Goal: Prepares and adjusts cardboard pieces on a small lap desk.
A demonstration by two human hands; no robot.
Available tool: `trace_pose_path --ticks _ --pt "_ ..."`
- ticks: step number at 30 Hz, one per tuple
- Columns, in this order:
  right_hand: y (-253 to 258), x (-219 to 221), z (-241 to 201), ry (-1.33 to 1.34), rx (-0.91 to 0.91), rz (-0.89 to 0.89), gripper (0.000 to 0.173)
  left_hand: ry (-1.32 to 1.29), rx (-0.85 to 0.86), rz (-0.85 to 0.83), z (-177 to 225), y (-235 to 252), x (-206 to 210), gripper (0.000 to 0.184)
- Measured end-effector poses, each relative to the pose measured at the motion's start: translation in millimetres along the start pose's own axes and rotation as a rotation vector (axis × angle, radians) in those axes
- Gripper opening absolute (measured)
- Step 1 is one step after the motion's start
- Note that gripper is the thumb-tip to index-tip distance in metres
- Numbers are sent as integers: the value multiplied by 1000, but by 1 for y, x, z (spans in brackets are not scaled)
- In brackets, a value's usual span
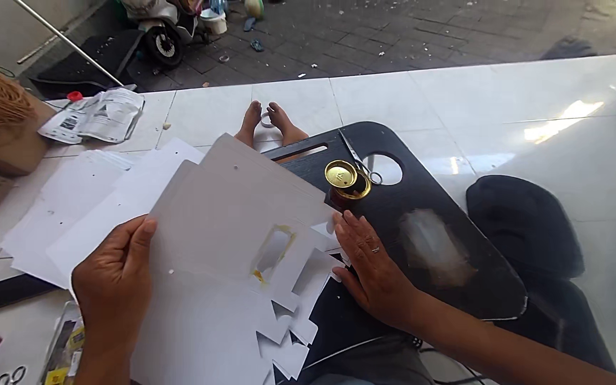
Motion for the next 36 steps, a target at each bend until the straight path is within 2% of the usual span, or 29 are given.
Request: trace_pose_path --ticks 4,8,11,14,20,24,26,29,32,34,36 --pt "-3 3 -2 15 -42 -37 52 138 -56 17 -17 32 -26 43" --pt "-4 8 -1 41 -55 -57 50 249 -92 -6 -47 86 -49 48" --pt "-5 9 1 36 -62 -56 48 279 -171 -58 -67 130 -52 43" --pt "-6 10 3 38 -62 -56 48 328 -193 -114 -108 161 -48 41" --pt "-9 11 8 53 -48 -70 47 337 -156 -194 -177 162 -15 41" --pt "-9 10 6 118 -57 -85 44 383 -87 -236 -193 155 -2 49" --pt "-8 1 7 249 -37 -72 42 384 -3 -206 -184 152 5 52" --pt "8 -24 7 378 15 -12 40 326 127 -178 -137 130 20 50" --pt "29 -48 17 496 146 8 40 209 279 -277 -85 91 45 49" --pt "40 -64 34 424 236 -8 35 135 366 -362 -58 60 65 47" --pt "49 -82 58 205 294 -50 32 76 410 -429 -36 34 79 43"
Point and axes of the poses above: each hand's wrist, its own y-axis towards the middle knuckle, its own x-axis out of the palm, z = x × y, the point moved 7 cm from there along y, towards the middle knuckle
